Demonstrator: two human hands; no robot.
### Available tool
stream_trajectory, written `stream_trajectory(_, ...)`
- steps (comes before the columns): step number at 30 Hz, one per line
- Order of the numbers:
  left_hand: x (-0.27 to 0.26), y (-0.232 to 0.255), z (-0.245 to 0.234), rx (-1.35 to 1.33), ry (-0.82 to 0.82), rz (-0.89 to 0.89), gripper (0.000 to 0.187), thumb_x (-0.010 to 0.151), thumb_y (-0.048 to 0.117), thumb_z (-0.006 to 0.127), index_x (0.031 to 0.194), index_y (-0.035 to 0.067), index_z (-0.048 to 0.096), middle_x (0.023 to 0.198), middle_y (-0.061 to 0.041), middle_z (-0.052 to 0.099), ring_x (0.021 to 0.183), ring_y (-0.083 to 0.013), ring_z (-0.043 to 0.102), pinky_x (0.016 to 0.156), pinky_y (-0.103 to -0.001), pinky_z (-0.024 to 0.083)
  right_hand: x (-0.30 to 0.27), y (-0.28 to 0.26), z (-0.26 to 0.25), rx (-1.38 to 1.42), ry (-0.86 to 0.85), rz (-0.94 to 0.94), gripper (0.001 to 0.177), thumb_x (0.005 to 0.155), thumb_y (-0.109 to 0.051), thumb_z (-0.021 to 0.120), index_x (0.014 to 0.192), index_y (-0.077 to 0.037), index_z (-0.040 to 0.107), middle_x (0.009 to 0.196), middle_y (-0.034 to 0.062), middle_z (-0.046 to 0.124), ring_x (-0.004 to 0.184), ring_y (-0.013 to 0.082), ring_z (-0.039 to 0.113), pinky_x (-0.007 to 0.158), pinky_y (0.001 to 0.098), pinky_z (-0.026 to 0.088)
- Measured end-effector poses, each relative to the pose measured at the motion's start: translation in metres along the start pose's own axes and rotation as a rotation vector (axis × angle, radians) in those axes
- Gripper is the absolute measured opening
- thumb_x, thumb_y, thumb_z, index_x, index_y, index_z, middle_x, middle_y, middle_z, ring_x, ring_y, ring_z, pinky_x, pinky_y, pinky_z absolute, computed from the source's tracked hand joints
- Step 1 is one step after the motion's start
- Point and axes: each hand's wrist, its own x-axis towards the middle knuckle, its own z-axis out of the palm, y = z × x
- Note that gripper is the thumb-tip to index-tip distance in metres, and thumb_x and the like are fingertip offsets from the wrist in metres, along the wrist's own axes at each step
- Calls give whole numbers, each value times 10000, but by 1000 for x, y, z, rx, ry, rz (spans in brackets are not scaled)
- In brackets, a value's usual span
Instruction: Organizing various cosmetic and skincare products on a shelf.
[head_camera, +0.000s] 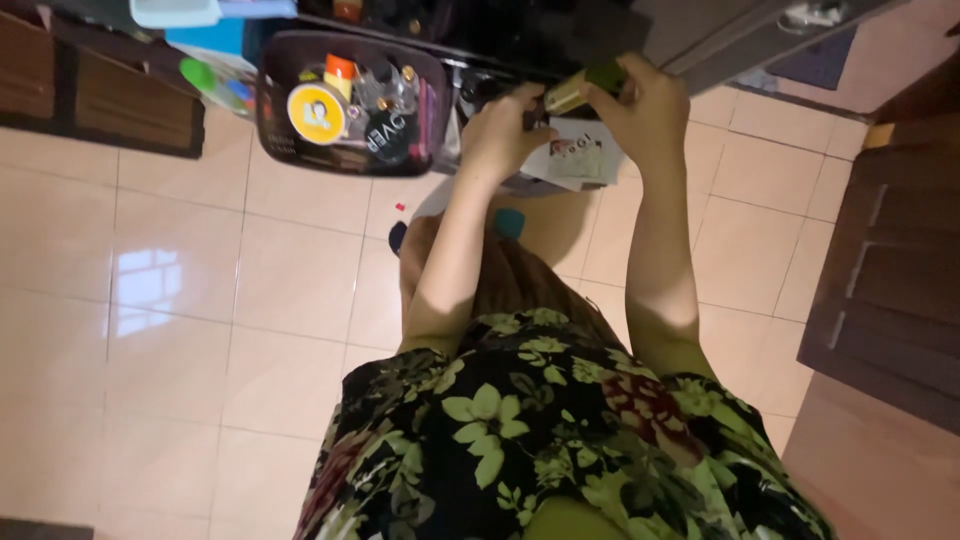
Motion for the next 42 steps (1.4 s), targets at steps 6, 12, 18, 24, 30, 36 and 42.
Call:
stream_trajectory(6, -7, -3, 56, 79, -131, -246, 486, 733, 315, 818, 1191, 190, 717, 1055, -74, 770, 987, -300, 713, 834, -431, 539, -8, 57, 42, -9, -140, -4, 450, 841, -358, 895, 1169, -84, 755, 679, 96, 698, 546, 226, 654, 514, 358, 487)
stream_trajectory(12, -21, -71, 121, 482, -269, -419, 272, 896, 112, 638, 1138, 137, 760, 1134, -163, 737, 1090, -351, 703, 902, -466, 566, -9, 63, 90, -34, -196, -114, 418, 804, -320, 882, 1160, -139, 758, 799, 159, 734, 742, 377, 700, 660, 477, 529)
stream_trajectory(18, -39, -95, 129, 499, -362, -537, 280, 901, 115, 615, 1148, 122, 746, 1172, -161, 725, 1123, -353, 689, 891, -483, 574, -11, 77, 129, -178, -324, -29, 408, 768, -314, 872, 1150, -213, 770, 849, 170, 735, 820, 393, 704, 728, 495, 545)
stream_trajectory(24, -41, -87, 138, 310, -139, -510, 456, 934, 141, 623, 1382, 204, 570, 1158, -174, 735, 1092, -396, 695, 912, -522, 544, -16, 80, 150, -165, -373, -6, 411, 801, -359, 865, 1170, -220, 750, 881, 160, 743, 844, 390, 707, 732, 491, 547)
stream_trajectory(30, -37, -75, 143, 220, -102, -518, 788, 881, 183, 703, 1564, 220, 311, 1183, -196, 709, 1081, -408, 683, 915, -528, 528, -19, 86, 154, -221, -338, -50, 496, 749, -291, 867, 1229, -227, 757, 883, 179, 738, 836, 386, 713, 758, 478, 561)
stream_trajectory(36, -45, -45, 111, 258, -31, -260, 811, 757, 178, 763, 1467, 150, 371, 1188, -196, 666, 1011, -420, 666, 810, -527, 525, -10, 60, 99, -16, -276, -5, 459, 779, -294, 876, 1192, -132, 758, 774, 148, 717, 670, 323, 703, 626, 426, 546)
stream_trajectory(42, -51, -4, 9, 161, 36, -289, 411, 914, 196, 679, 1324, 204, 642, 1148, -136, 735, 1028, -342, 710, 894, -468, 542, -3, -19, 69, 403, 52, -98, 113, 1003, -105, 793, 1113, -76, 800, 654, 119, 573, 587, 275, 560, 573, 365, 437)
